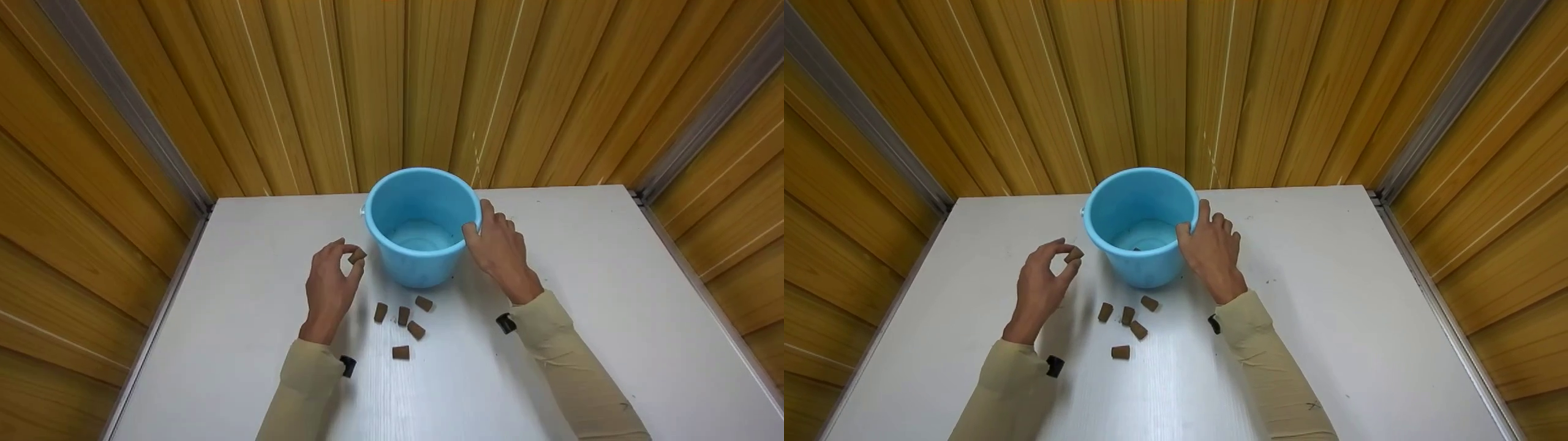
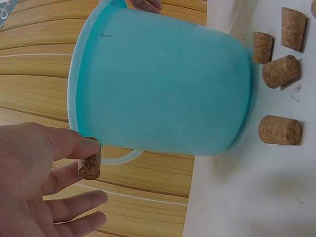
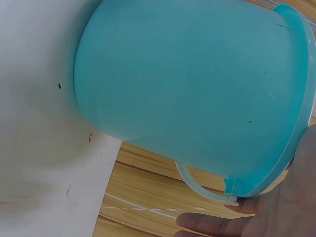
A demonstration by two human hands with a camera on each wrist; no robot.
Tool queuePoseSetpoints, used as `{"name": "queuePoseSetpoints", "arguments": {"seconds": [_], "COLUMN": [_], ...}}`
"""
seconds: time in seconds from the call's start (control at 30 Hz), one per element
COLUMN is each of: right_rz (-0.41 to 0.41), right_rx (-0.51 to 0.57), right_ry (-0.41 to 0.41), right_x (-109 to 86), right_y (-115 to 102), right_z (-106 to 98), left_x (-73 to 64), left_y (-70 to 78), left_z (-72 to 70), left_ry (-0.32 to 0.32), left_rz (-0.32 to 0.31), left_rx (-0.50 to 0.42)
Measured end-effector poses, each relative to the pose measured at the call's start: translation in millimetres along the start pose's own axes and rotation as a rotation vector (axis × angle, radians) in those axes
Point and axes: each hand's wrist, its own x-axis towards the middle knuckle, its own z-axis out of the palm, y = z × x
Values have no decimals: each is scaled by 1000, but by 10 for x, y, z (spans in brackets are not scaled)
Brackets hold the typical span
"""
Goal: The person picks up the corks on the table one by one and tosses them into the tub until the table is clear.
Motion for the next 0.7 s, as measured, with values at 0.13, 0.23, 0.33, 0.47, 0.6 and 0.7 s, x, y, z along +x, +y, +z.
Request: {"name": "queuePoseSetpoints", "arguments": {"seconds": [0.13, 0.23, 0.33, 0.47, 0.6, 0.7], "right_rz": [8, 21, 28, 25, 20, 23], "right_rx": [2, 6, 5, 13, 21, 20], "right_ry": [-9, -17, -26, -28, -28, -34], "right_x": [-1, -3, -1, 5, 12, 18], "right_y": [-5, -1, 0, 0, 5, 3], "right_z": [1, -1, -3, -10, -20, -21], "left_x": [28, 61, 101, 174, 242, 274], "left_y": [33, 71, 123, 229, 332, 382], "left_z": [-9, -14, -27, -44, -42, -36], "left_ry": [15, 26, 37, 44, 40, 46], "left_rz": [14, 20, 13, 28, 74, 113], "left_rx": [-16, -24, -27, -40, -47, -51]}}
